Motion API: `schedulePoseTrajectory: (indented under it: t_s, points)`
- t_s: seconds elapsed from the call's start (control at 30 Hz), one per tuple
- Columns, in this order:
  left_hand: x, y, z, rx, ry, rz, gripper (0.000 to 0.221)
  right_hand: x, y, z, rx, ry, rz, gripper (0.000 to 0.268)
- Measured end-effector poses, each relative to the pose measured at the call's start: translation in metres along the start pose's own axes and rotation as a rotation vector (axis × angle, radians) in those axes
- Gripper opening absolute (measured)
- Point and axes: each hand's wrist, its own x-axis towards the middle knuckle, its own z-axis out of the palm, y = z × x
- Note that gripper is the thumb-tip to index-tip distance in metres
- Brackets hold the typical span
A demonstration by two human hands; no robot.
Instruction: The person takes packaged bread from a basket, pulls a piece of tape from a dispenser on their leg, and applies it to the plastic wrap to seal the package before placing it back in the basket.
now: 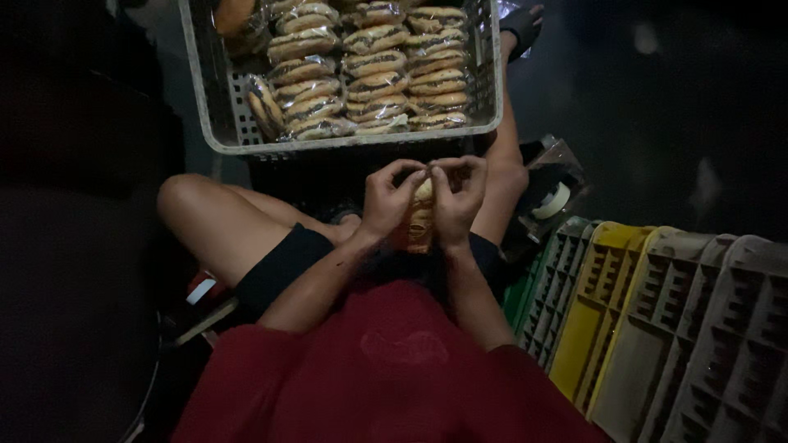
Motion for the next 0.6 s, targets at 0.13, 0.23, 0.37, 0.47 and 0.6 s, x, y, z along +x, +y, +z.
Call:
schedulePoseTrajectory:
  t_s: [0.13, 0.23, 0.37, 0.47, 0.6]
  points:
    - [-0.005, -0.003, 0.007, -0.042, 0.023, -0.059, 0.015, -0.005, -0.003, -0.011, -0.371, -0.045, -0.186, 0.010]
    - [-0.007, 0.001, 0.000, 0.109, 0.039, 0.055, 0.014, -0.002, -0.007, -0.019, -0.562, -0.143, -0.273, 0.007]
    - [-0.004, 0.002, 0.001, 0.054, -0.120, -0.004, 0.019, -0.006, -0.005, -0.026, -0.477, -0.059, -0.220, 0.003]
    - [-0.005, -0.005, 0.011, 0.145, -0.129, 0.295, 0.006, -0.011, 0.002, -0.026, -0.094, -0.052, 0.006, 0.007]
    - [-0.014, -0.011, 0.038, -0.093, -0.068, 0.211, 0.007, -0.025, 0.015, -0.028, -0.047, 0.073, -0.114, 0.015]
